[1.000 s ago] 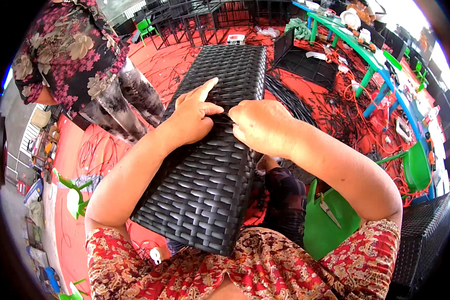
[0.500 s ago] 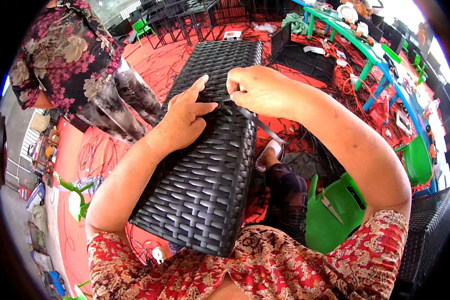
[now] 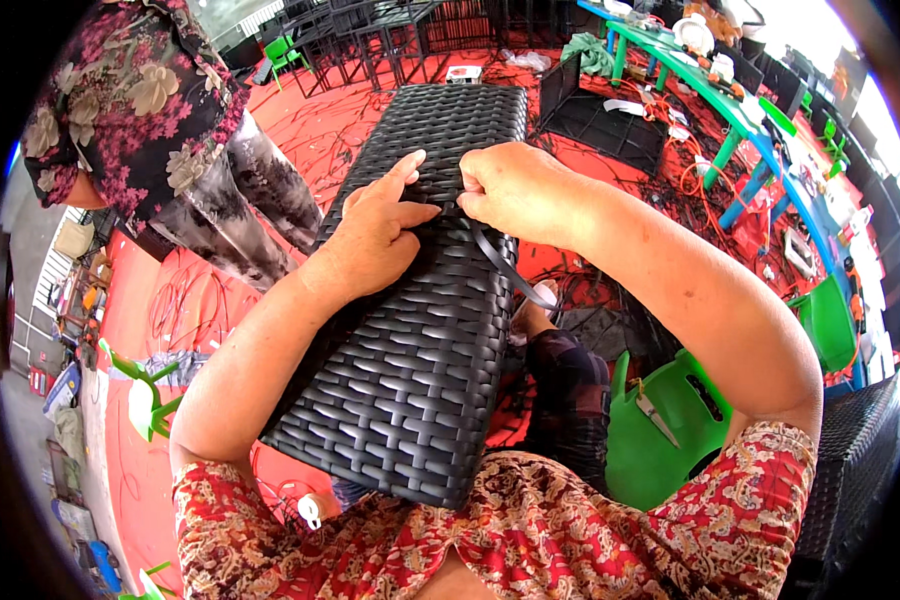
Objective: The person weaves black plastic strips onto the corner and edges of a wicker furniture piece by hand, pulling the strips through the existing weave to secure them.
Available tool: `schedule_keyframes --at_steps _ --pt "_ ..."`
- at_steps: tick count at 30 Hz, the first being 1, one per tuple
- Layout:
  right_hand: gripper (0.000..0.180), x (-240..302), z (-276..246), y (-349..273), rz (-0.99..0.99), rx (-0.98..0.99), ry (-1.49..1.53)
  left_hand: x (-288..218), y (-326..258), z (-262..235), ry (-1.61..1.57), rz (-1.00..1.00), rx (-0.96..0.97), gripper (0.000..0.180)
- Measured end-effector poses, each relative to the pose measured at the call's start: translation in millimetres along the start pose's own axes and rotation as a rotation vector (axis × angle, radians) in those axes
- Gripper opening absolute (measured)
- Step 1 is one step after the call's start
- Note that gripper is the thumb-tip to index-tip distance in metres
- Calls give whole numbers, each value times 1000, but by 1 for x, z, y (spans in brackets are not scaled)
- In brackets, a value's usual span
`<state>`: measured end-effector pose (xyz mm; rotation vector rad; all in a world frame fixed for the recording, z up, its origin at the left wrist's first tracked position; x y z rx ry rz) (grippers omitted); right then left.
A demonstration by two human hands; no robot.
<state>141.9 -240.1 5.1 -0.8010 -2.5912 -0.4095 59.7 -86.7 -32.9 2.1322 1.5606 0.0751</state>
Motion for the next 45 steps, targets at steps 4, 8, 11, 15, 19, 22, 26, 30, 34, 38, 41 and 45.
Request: schedule_keyframes --at_steps 4,8,11,15,19,22,26,30,34,38,41,45 --pt "18 -4 3 3 -15 -74 -76 -7 2 0 21 -14 29 39" --pt "20 -7 15 -2 19 -282 -203 -8 4 3 55 -29 42 38" --pt "22 -12 13 2 163 -175 -122 -8 10 7 71 -60 88 32" --pt "16 -6 16 16 115 88 -381 -4 12 12 99 -72 73 31" --pt "13 -22 28 14 115 -8 -141 -11 15 12 117 -84 69 30" --pt "12 -11 28 12 314 -8 283 -6 13 11 124 -104 87 29" --pt "20 -7 42 6 441 -178 818 -4 12 11 127 -118 119 30" --pt "26 -16 46 0 381 -199 1109 -8 13 10 120 -178 110 30" --pt "27 -15 44 -2 363 -185 1136 8 14 2 -158 -225 95 36" --pt "28 -19 43 1 311 -173 1100 24 18 -12 -532 -318 77 30" --pt "27 -20 49 7 269 -125 1150 42 12 -10 -687 -368 -60 23" --pt "27 -21 45 0 292 -146 1143 28 17 -11 -557 -268 -130 20"
Point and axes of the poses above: each hand's wrist, its own y-axis towards the middle knuckle, its own z-axis out of the palm, x = y × z, the point moved 3 cm from there along y, towards the middle knuckle, and after that the axes turned 2 degrees about z, right-handed, at the moved point
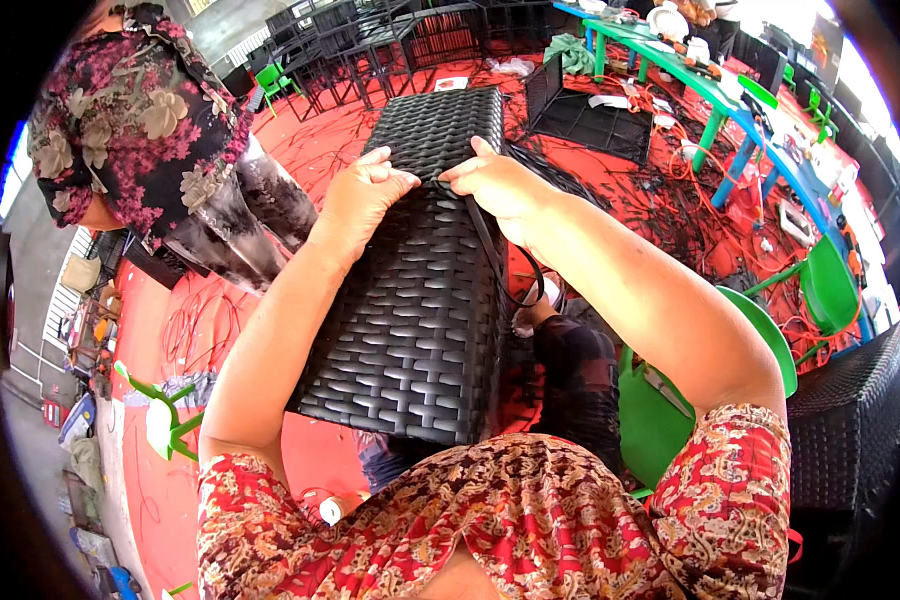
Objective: The person weaves black plastic strips onto the corner and edges of a wicker furniture piece by hand, pulling the strips through the existing weave to secure them.
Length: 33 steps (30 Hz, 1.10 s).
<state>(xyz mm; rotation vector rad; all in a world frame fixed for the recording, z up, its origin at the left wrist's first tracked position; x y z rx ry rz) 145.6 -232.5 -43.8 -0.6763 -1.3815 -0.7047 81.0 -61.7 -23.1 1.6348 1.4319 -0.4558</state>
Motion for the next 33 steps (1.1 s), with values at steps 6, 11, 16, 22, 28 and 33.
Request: schedule_keyframes --at_steps 6,11,16,22,28,33 --pt "26 0 0 -3 2 20 14 -13 -3 11 423 110 60 18" --pt "27 -1 1 -3 -1 44 -22 -18 -12 9 248 92 141 17" --pt "26 1 4 -3 9 25 -10 -7 -6 8 409 38 49 21" --pt "28 6 5 -5 7 23 47 -6 4 7 231 -74 40 20" --pt "28 5 3 -2 -14 64 30 -5 14 12 103 18 -29 13" --pt "28 8 6 -5 -30 53 -68 -10 16 14 319 110 23 12"
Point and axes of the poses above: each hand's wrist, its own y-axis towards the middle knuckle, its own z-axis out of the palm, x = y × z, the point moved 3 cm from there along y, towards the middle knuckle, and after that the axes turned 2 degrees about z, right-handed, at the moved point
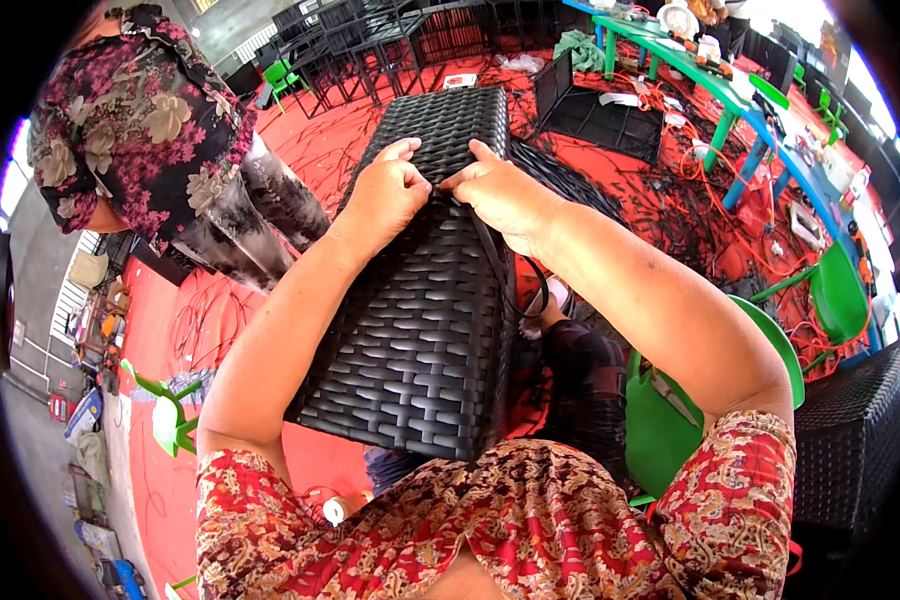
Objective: The person weaves black plastic strips onto the corner and edges of a wicker furniture piece by hand, pulling the strips through the existing weave to secure them.
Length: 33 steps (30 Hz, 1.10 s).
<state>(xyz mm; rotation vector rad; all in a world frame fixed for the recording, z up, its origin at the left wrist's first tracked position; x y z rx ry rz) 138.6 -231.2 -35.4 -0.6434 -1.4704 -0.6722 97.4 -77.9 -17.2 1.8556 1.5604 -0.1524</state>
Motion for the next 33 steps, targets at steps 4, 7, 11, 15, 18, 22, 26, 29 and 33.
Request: schedule_keyframes --at_steps 4,7,11,15,18,22,26,29,33 --pt "29 6 5 -4 -2 -14 -39 -2 1 -2 -5 15 27 11" --pt "30 3 5 -1 -11 -12 -45 3 1 -3 -99 4 54 9" --pt "30 5 8 -2 -31 -39 -122 17 0 -1 -379 -88 74 8" --pt "30 1 6 0 -62 -55 -154 15 1 0 -441 -130 51 7" --pt "30 -1 3 1 -117 -61 -283 15 5 2 -367 -102 -2 6" --pt "33 25 0 -15 -195 7 -877 12 5 -1 -258 -38 -76 7" --pt "22 45 -10 -15 -287 -46 -1047 20 11 -7 -290 -40 -148 10" --pt "23 81 -5 -12 -629 -153 -953 30 11 -15 -591 -121 -226 14" --pt "26 64 6 27 -295 26 -763 13 5 -23 -674 -109 -270 12"
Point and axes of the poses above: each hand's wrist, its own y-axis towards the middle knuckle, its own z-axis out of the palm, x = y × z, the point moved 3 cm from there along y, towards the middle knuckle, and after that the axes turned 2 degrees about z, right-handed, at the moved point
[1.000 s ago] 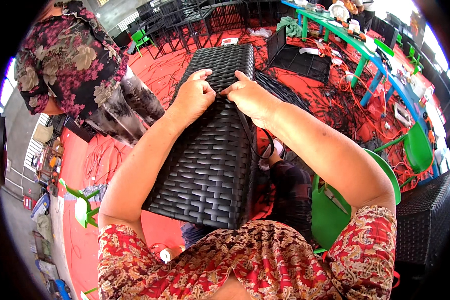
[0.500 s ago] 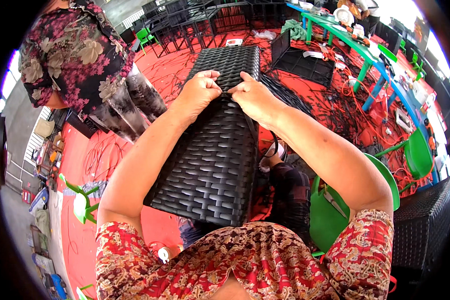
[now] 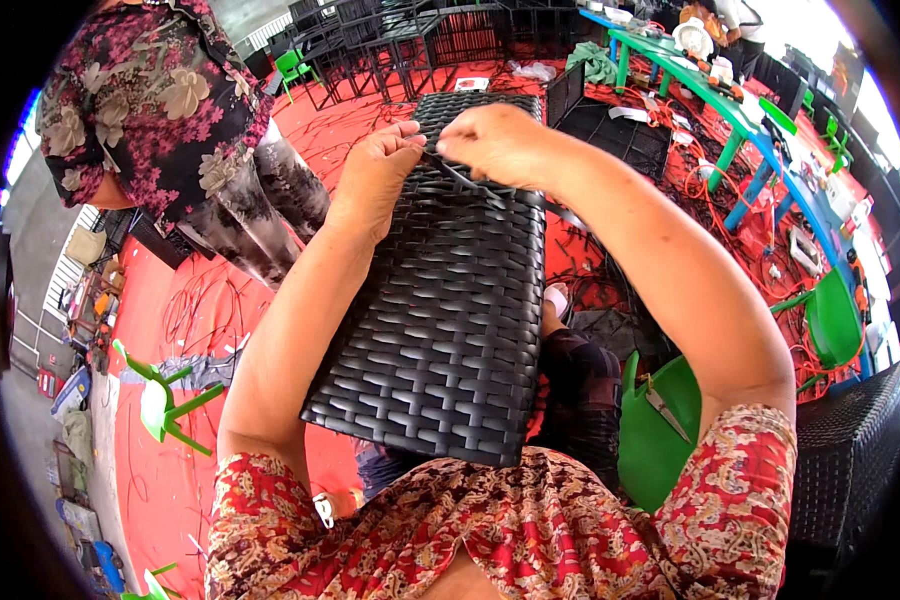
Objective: The person weaves black plastic strips onto the corner and edges of a wicker furniture piece by hand, pulling the strips through the existing weave to secure them.
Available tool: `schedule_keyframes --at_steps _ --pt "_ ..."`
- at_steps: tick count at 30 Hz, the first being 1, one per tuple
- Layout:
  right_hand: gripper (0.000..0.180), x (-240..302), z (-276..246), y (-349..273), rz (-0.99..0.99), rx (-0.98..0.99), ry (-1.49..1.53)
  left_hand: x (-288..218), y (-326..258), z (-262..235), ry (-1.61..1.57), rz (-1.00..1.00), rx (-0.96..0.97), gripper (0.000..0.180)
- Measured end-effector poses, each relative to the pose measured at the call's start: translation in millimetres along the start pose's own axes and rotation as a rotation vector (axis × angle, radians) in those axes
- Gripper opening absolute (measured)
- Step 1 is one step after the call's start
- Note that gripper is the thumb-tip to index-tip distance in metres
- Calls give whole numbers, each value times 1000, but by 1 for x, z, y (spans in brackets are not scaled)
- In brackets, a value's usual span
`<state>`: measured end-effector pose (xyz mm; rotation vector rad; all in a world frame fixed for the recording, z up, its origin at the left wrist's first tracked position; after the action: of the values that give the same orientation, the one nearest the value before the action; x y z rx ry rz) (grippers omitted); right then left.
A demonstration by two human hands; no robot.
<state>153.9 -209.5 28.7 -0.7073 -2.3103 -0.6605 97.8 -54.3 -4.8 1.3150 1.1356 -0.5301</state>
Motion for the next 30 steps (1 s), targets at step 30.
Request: schedule_keyframes --at_steps 30 --pt "13 -8 44 -1 99 101 456 -3 -28 -11 1136 251 333 13"
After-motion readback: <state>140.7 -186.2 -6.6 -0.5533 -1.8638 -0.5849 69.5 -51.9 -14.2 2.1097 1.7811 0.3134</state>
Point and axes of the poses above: each hand's wrist, its own y-axis towards the middle knuckle, its own z-axis out of the palm, x = y × z, the point moved 3 cm from there along y, towards the middle knuckle, and after that the axes turned 2 degrees about z, right-handed, at the moved point
